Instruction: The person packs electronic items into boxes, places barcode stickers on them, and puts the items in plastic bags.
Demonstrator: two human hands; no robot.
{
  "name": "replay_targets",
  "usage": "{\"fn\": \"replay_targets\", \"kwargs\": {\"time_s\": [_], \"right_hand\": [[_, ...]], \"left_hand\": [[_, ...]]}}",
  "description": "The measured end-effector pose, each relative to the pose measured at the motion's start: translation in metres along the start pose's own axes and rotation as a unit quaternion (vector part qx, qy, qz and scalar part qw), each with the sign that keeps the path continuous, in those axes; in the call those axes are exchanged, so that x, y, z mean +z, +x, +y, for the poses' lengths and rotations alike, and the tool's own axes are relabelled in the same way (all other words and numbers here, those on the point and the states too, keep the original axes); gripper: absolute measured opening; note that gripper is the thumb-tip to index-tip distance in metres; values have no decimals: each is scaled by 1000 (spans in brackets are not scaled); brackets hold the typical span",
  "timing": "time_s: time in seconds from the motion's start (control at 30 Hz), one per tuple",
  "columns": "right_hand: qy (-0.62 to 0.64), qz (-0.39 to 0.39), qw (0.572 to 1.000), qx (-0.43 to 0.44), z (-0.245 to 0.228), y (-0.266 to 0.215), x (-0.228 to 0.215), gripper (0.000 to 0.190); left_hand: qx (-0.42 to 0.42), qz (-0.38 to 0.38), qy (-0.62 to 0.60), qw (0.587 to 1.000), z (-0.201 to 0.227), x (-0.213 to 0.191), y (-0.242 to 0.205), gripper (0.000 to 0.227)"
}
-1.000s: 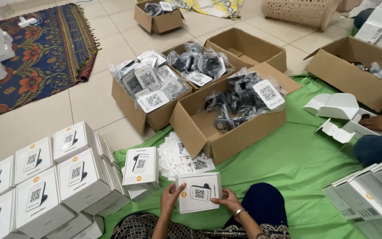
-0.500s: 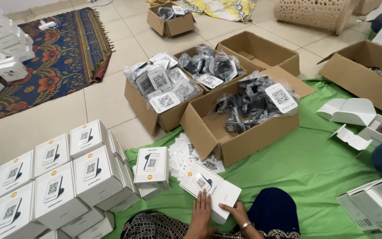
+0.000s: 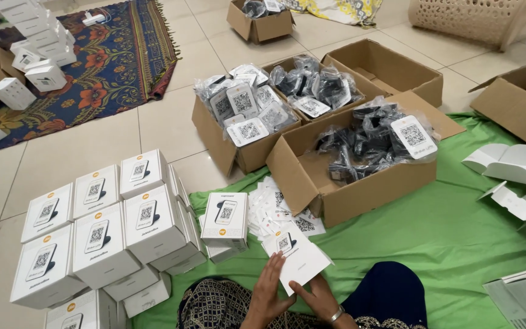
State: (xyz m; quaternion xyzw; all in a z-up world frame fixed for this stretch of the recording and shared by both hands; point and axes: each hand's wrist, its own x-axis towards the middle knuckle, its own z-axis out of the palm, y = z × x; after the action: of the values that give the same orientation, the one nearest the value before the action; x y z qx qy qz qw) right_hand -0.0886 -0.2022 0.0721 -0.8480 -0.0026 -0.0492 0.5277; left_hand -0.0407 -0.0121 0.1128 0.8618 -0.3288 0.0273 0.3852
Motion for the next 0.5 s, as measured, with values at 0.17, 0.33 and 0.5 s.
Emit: {"fn": "replay_targets", "kwargs": {"time_s": [0.17,0.33,0.5], "right_hand": [[-85,-95,991,-40,58,15,2,82],[-117,-149,981,-32,70,24,-6,86],[-238,-258,935,48,8,24,-25,81]], "left_hand": [[8,-11,-7,1000,1,-14,-3,100],[23,-3,-16,1000,-9,-9,-12,97],[-43,-3,23,999,-32,-4,-24,79]]}}
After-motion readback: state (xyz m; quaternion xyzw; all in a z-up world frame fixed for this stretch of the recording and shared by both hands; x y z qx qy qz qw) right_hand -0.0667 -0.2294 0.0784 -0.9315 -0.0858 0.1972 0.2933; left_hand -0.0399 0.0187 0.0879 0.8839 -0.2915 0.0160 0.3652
